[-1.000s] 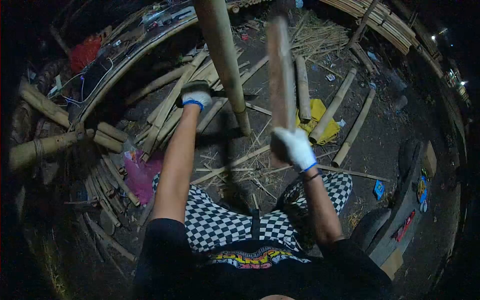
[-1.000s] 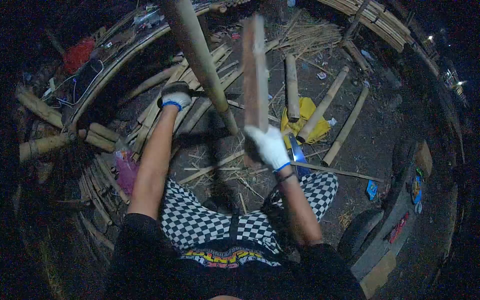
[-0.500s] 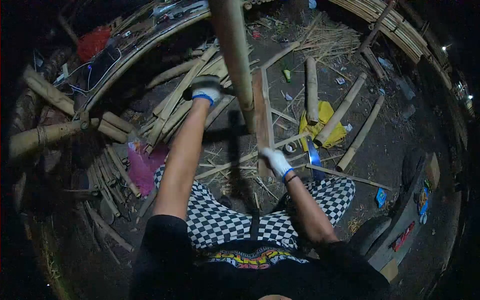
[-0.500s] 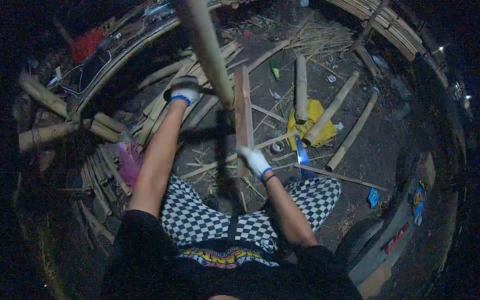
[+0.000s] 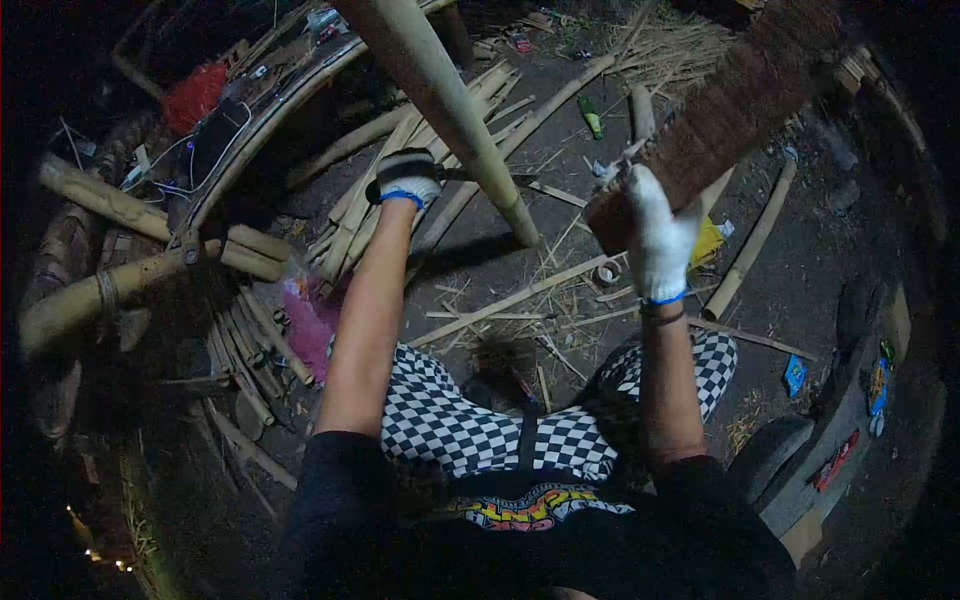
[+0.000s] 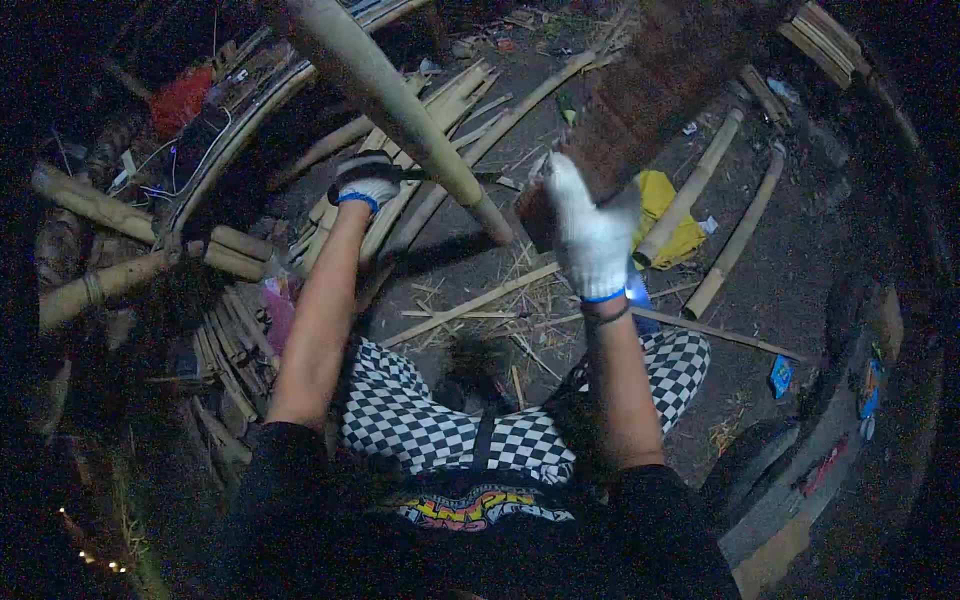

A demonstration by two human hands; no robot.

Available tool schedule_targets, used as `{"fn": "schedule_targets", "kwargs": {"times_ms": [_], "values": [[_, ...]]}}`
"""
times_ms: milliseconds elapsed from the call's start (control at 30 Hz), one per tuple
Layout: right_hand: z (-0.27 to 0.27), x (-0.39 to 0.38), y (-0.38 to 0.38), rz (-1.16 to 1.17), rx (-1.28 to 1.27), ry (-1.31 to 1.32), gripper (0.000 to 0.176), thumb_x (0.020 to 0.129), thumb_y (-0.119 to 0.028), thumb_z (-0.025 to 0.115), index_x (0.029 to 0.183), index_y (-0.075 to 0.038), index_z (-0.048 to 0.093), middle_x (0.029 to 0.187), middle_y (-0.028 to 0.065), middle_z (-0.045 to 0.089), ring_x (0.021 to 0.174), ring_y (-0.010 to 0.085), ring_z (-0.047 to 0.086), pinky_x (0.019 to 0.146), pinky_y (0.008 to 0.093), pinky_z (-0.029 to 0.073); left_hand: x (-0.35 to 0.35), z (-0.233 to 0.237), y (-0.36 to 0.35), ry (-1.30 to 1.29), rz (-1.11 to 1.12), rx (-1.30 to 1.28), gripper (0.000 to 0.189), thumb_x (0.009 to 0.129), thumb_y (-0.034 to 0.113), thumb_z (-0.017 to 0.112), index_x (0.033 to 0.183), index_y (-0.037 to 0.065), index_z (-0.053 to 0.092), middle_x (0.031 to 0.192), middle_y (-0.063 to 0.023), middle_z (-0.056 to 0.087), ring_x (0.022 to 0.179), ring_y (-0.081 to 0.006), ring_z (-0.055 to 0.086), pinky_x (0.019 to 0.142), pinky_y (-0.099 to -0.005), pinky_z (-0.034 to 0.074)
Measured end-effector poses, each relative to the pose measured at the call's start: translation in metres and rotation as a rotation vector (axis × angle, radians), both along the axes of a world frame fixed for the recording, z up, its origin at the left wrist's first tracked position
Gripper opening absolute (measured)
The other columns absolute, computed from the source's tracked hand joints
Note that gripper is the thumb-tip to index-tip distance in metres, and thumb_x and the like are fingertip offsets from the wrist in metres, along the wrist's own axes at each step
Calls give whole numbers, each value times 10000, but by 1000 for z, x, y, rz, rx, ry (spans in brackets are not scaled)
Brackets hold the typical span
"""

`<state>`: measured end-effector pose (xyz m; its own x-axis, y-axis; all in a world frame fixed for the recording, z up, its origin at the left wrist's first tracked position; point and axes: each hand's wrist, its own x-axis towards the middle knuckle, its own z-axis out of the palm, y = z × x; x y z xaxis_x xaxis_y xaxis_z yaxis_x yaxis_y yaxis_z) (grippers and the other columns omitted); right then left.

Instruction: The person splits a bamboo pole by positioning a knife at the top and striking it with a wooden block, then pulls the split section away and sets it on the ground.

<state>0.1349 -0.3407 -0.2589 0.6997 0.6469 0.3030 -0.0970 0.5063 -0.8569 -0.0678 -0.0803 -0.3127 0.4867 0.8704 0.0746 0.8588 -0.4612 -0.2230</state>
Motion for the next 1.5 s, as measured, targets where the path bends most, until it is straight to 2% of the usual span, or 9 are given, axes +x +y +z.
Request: {"fn": "schedule_targets", "kwargs": {"times_ms": [100,233,367,633,700,1000,1167,1300,1500], "values": [[-68,-6,8,-113,-237,-330,325,830,-204,725,1031,40,649,989,117,684,831,177,642,743,328,509,6,-2,5,6,27,-11,293,821,339,573,908,103,722,976,-190,683,921,-339,664,763,-455,519],[-156,-45,0,484,-897,-211,382,834,-317,654,972,39,670,942,117,684,765,212,634,699,329,497,21,9,-6,-10,64,-17,292,799,327,596,925,100,730,989,-182,687,940,-340,663,790,-449,518],[-147,-46,-25,476,-678,407,440,812,-349,641,986,55,660,834,192,673,769,229,660,706,365,503,12,-8,12,46,14,78,314,822,344,595,964,102,737,988,-175,691,910,-317,674,755,-432,526],[6,-30,-52,318,-527,-392,467,779,-296,701,1120,6,594,961,202,679,908,325,674,789,387,527,37,-2,19,165,-33,-24,345,821,317,592,1074,119,718,1104,-160,673,985,-314,661,834,-419,518],[22,-29,-41,102,-191,-785,548,753,-291,712,1203,-37,530,1025,215,662,932,381,658,806,419,531,51,2,15,202,-42,-65,358,837,321,571,1101,110,690,1134,-163,654,1027,-311,634,864,-418,498],[0,-33,10,154,-480,-909,560,805,-363,652,1237,-66,454,939,256,652,885,444,632,771,493,515,26,-66,65,-354,-627,351,423,909,342,478,1223,72,563,1269,-174,570,1213,-301,512,997,-413,410],[-21,-32,10,161,-491,-904,574,848,-370,615,1266,-29,420,917,292,638,869,469,622,763,512,505,-9,-12,2,-235,-359,-135,729,927,381,528,1500,49,222,1496,-136,369,1391,-246,335,1126,-342,282],[6,-26,14,56,-394,-986,570,848,-314,658,1278,-36,408,917,281,638,862,444,637,717,475,530,19,41,-35,162,-106,-250,605,895,488,511,1341,79,517,1265,-210,582,1143,-347,574,951,-405,454],[-67,-28,28,-61,-344,-1019,585,823,-328,650,1254,-11,416,906,242,647,816,420,646,695,474,535,-6,-32,30,-177,-426,75,605,829,559,555,1172,65,624,1070,-246,649,998,-391,627,879,-436,479]]}}
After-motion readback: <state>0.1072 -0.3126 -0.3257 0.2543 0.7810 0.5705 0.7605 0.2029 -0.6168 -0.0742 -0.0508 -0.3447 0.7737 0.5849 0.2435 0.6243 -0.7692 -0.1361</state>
